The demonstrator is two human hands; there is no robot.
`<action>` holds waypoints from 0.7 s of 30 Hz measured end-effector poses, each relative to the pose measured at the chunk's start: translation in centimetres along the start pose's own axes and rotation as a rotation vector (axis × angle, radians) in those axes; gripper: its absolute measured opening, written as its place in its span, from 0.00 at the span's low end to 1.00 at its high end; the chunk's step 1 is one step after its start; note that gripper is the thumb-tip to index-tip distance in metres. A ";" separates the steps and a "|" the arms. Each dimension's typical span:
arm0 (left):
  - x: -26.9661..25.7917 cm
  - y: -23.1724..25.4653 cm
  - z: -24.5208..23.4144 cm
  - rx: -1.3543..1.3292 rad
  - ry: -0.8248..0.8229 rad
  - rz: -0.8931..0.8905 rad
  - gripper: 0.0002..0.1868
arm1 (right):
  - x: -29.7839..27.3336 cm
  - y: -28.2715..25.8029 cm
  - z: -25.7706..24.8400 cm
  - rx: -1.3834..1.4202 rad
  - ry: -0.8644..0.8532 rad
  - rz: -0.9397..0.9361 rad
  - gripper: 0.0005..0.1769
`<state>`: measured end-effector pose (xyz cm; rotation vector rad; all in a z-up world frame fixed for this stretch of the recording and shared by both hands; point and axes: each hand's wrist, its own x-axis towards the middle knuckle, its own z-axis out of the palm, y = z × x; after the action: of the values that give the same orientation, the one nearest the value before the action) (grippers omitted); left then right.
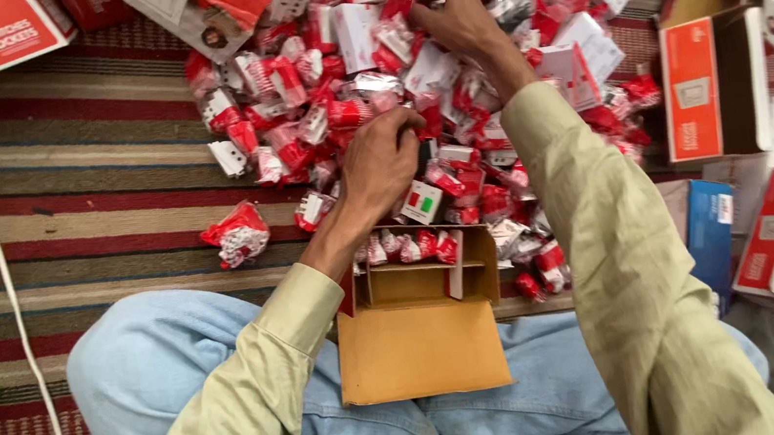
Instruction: The person places small electrical switches into a cardboard box by hand, taking them from a large pile of packaged components.
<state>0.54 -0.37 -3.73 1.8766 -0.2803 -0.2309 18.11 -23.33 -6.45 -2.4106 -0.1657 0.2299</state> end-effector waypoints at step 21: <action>-1.0 0.5 0.3 -0.469 -0.261 0.080 0.23 | -25.6 -11.0 -1.7 0.508 0.017 0.130 0.46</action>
<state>-0.59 -0.51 -3.38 1.3687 -0.4370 -0.4478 -7.16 -20.81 5.22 -1.9177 0.0544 0.2741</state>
